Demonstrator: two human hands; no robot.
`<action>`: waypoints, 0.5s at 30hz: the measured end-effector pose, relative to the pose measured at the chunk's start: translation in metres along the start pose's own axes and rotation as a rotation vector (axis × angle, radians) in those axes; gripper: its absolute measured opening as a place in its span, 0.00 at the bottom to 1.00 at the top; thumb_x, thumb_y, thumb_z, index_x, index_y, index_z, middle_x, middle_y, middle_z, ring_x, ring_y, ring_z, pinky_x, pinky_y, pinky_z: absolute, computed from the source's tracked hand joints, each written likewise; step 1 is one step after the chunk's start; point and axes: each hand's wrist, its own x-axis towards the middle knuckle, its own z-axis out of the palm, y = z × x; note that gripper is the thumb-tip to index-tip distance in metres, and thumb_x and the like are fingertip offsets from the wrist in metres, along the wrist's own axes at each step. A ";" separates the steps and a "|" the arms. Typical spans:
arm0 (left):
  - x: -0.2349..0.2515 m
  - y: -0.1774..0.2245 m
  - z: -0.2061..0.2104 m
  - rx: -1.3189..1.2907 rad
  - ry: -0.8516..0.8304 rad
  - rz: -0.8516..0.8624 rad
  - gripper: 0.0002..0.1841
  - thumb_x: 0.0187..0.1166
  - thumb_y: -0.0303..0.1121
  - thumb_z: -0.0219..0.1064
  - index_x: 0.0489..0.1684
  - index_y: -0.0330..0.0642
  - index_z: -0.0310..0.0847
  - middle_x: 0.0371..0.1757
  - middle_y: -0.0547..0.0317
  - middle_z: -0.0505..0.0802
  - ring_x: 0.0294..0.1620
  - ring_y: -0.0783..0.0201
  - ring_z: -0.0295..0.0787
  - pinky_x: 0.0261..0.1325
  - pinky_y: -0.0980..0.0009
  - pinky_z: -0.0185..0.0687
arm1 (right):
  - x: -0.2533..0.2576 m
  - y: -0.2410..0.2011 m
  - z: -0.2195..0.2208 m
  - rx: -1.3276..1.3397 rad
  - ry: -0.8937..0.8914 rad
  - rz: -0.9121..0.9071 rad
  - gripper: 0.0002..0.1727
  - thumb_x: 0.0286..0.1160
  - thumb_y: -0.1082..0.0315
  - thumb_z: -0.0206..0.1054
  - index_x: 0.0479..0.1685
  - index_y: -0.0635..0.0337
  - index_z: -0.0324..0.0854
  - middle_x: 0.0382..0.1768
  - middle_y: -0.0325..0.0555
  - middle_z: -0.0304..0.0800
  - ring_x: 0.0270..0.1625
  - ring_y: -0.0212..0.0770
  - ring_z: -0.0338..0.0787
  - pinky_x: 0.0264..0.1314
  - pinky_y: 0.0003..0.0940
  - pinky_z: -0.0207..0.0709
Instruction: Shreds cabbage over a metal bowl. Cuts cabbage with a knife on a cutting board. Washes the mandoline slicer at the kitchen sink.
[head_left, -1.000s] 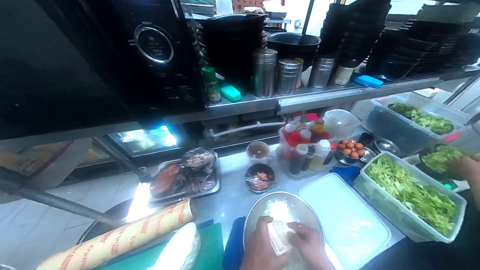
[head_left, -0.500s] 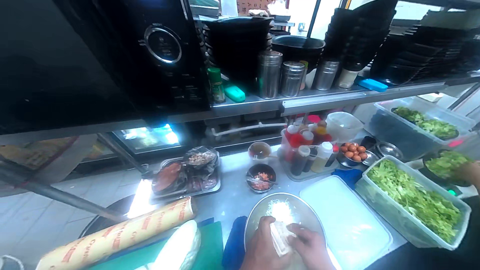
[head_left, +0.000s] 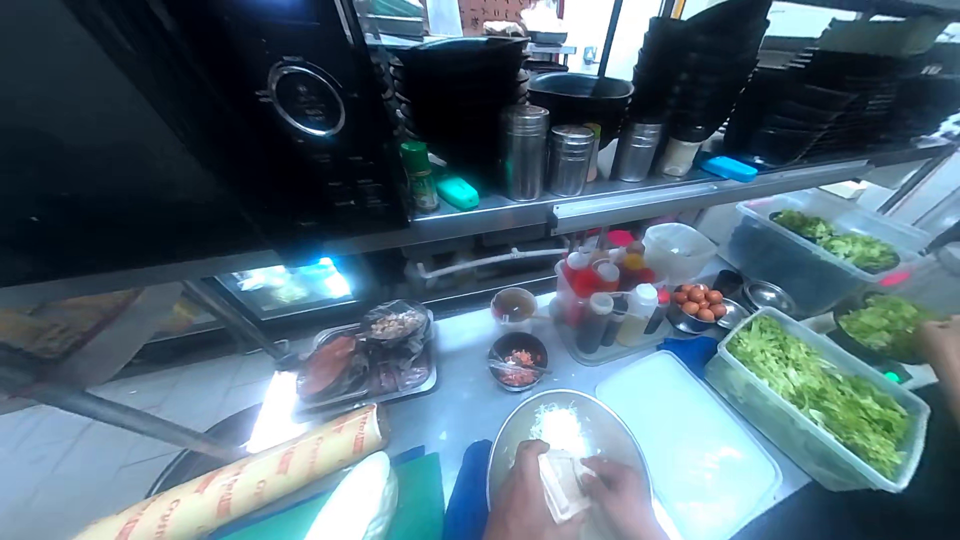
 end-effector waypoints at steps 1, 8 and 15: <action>0.002 0.000 -0.001 0.001 -0.001 -0.012 0.56 0.44 0.60 0.89 0.77 0.40 0.67 0.68 0.50 0.85 0.57 0.62 0.91 0.60 0.59 0.92 | -0.005 -0.016 -0.003 0.047 0.000 -0.051 0.16 0.75 0.55 0.74 0.59 0.45 0.93 0.60 0.33 0.95 0.59 0.29 0.93 0.67 0.38 0.88; 0.001 0.001 -0.001 0.003 -0.011 -0.006 0.57 0.43 0.61 0.89 0.77 0.40 0.66 0.65 0.51 0.87 0.55 0.64 0.91 0.59 0.60 0.92 | 0.006 0.015 0.005 -0.026 0.023 0.008 0.17 0.75 0.53 0.72 0.59 0.44 0.94 0.55 0.34 0.97 0.53 0.30 0.94 0.63 0.41 0.88; 0.006 -0.001 0.001 0.010 -0.024 -0.006 0.57 0.43 0.62 0.88 0.77 0.43 0.66 0.66 0.54 0.86 0.56 0.66 0.90 0.58 0.62 0.92 | -0.001 -0.002 0.003 0.065 0.035 -0.030 0.16 0.76 0.55 0.72 0.58 0.43 0.94 0.55 0.31 0.96 0.53 0.28 0.94 0.62 0.37 0.89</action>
